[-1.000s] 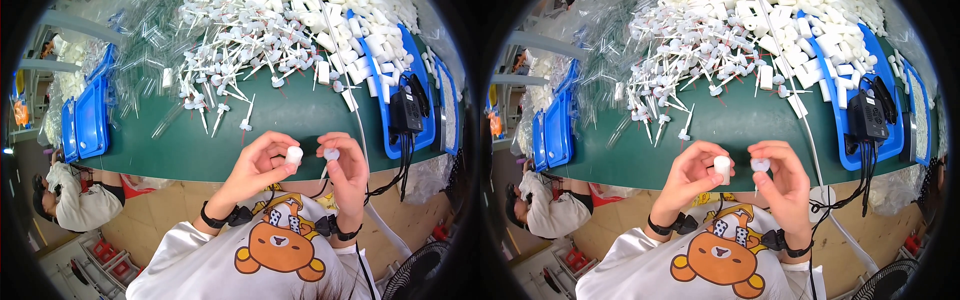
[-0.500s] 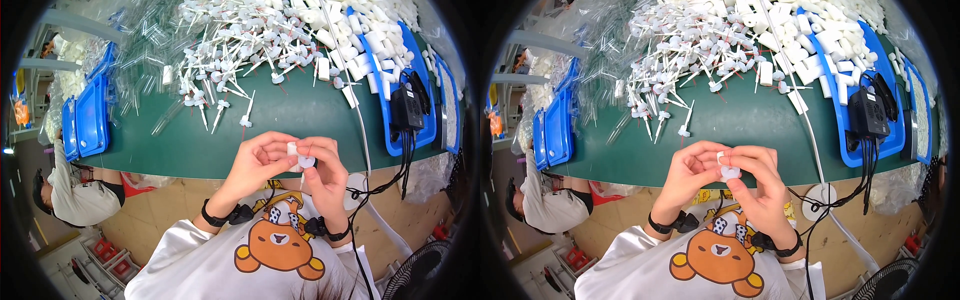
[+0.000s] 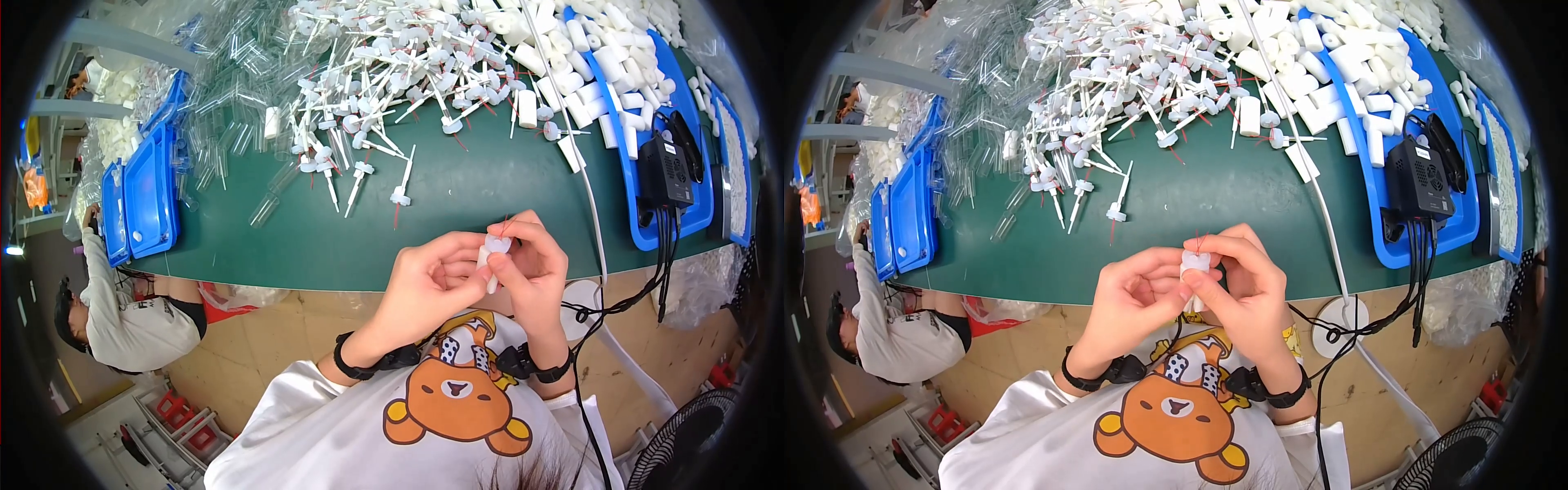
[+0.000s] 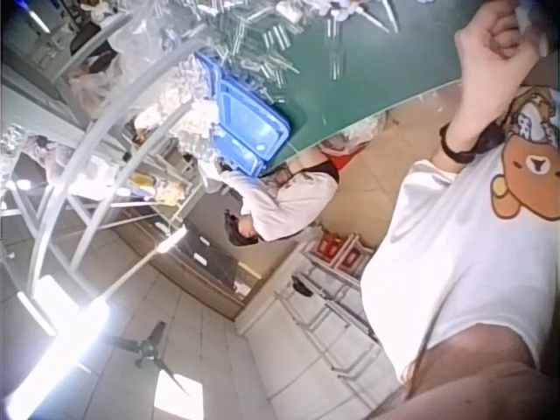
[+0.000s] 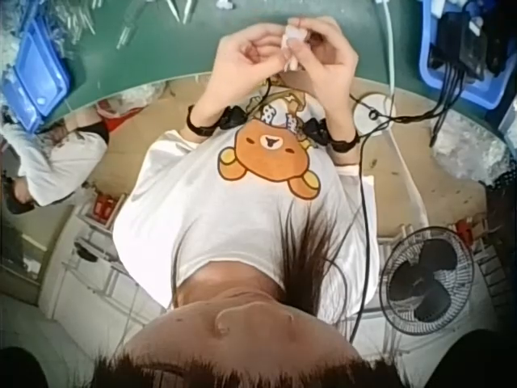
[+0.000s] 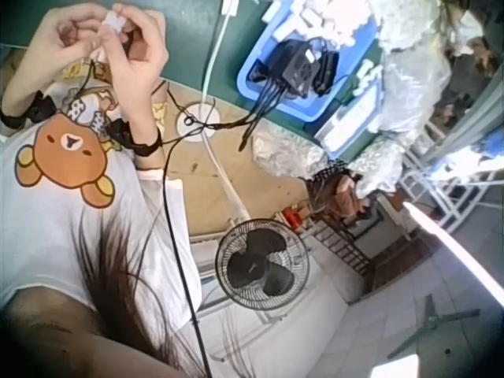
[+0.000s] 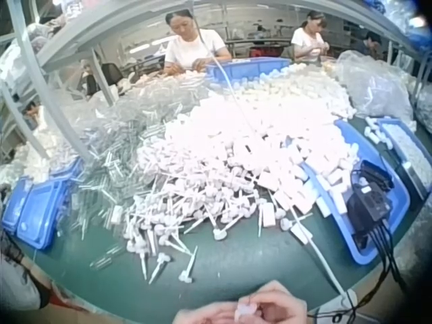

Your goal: Assemble small plastic components for electronic or mechanical products at a workbench.

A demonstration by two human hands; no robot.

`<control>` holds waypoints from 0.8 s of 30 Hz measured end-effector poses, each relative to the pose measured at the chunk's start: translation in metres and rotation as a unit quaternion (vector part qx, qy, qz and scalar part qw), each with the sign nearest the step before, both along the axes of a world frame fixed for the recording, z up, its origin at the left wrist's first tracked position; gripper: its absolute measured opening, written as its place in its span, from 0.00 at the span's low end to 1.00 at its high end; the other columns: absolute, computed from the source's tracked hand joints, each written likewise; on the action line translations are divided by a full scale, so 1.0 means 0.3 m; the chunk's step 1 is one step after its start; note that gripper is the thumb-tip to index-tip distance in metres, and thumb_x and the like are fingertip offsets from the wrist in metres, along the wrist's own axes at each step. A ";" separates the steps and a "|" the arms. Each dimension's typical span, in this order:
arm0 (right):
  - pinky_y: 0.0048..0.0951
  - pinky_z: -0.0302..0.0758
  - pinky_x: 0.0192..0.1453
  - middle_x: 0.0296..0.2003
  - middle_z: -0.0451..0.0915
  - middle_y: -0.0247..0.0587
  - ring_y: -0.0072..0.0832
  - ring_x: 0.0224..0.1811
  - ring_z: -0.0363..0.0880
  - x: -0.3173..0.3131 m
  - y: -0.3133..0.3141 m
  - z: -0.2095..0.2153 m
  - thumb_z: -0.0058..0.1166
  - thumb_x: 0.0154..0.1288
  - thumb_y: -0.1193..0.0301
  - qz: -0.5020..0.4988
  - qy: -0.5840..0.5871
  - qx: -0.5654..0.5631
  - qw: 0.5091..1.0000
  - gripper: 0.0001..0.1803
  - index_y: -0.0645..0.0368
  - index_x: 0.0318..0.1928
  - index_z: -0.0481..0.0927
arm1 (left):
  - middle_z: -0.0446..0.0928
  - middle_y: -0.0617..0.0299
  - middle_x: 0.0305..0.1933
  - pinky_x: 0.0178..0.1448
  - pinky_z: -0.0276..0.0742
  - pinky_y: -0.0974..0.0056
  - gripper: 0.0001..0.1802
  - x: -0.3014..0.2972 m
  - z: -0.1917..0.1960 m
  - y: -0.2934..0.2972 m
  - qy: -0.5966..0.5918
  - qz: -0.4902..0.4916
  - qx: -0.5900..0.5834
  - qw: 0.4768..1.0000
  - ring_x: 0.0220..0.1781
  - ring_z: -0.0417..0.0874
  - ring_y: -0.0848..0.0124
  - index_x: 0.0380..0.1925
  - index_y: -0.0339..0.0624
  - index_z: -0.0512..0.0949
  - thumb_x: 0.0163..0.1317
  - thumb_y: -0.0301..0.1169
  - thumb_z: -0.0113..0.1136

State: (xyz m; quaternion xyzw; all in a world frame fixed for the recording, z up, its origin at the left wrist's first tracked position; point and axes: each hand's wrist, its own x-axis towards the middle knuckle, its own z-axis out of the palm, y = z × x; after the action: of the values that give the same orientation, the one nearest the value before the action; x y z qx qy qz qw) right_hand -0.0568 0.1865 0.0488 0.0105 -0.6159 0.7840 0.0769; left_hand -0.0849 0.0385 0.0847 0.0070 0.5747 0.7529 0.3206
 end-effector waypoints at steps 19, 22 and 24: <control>0.24 0.74 0.44 0.41 0.76 0.43 0.24 0.41 0.76 -0.003 0.037 0.024 0.48 0.63 0.82 0.064 -0.104 -0.099 0.988 0.08 0.68 0.43 0.74 | 0.79 0.48 0.39 0.45 0.81 0.66 0.24 -0.016 0.004 0.013 0.004 0.000 0.024 1.000 0.40 0.83 0.70 0.48 0.36 0.57 0.56 0.18 0.59; 0.25 0.74 0.47 0.41 0.75 0.43 0.25 0.43 0.76 0.000 0.038 0.010 0.49 0.63 0.82 0.061 -0.080 -0.083 0.991 0.08 0.69 0.43 0.74 | 0.79 0.49 0.38 0.44 0.81 0.67 0.24 -0.015 -0.002 0.015 0.018 -0.020 -0.006 1.000 0.41 0.82 0.71 0.45 0.36 0.59 0.54 0.19 0.62; 0.26 0.73 0.48 0.41 0.75 0.43 0.25 0.44 0.75 0.004 0.037 0.009 0.49 0.62 0.82 0.064 -0.067 -0.071 0.993 0.08 0.69 0.43 0.74 | 0.80 0.51 0.37 0.44 0.81 0.68 0.20 -0.009 -0.023 0.015 0.028 0.009 -0.004 1.000 0.41 0.82 0.72 0.40 0.36 0.62 0.54 0.20 0.64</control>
State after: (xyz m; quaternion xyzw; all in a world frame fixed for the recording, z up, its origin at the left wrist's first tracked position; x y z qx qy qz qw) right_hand -0.0557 0.1976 0.0514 -0.0082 -0.5607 0.8278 -0.0140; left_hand -0.0875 0.0430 0.0777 0.0218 0.5867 0.7527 0.2979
